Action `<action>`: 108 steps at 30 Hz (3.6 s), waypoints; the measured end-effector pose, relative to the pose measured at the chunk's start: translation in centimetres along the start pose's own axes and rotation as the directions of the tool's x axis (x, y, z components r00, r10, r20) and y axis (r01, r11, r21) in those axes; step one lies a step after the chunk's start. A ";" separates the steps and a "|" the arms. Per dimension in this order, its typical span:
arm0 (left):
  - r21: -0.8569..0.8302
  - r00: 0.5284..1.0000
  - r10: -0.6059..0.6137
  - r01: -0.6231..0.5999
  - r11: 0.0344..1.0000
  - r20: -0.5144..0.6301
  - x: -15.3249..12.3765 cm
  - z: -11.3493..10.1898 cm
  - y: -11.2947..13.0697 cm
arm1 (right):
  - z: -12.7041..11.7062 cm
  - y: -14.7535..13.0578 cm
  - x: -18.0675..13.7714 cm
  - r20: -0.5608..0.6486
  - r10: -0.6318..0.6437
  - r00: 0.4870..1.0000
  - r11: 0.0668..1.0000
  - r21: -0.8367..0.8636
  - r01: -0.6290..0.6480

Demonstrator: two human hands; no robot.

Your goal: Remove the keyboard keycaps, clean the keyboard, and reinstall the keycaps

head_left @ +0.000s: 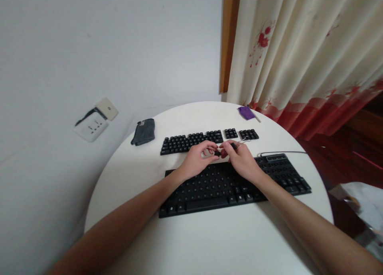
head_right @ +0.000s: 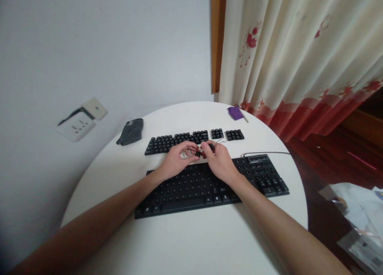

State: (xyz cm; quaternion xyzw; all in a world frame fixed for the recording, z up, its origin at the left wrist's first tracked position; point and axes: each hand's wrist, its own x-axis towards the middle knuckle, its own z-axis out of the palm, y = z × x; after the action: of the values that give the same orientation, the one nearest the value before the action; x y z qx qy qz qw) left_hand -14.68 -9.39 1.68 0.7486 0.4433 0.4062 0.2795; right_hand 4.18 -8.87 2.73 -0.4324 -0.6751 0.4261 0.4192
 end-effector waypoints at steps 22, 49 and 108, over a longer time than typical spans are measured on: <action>0.162 0.987 0.159 -0.159 0.974 0.013 -0.3 0.1 -0.1 | 0.2 0.2 0.0 0.023 0.003 1.000 0.998 0.055 -0.005; 0.457 0.907 0.396 -0.417 0.786 0.145 -0.8 0.1 0.3 | 0.3 0.4 -0.1 -0.012 -0.052 0.999 0.993 -0.104 0.050; 0.650 0.992 0.113 -0.055 0.758 -0.048 2.4 -1.6 -4.0 | -1.1 0.0 0.7 -0.152 0.015 0.988 0.999 0.033 -0.010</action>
State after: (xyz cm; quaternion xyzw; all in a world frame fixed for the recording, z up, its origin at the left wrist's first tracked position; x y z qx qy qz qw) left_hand -17.10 -5.39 0.27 0.8003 0.5335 0.2715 -0.0335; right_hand 4.97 -8.02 3.20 -0.4612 -0.6314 0.4050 0.4738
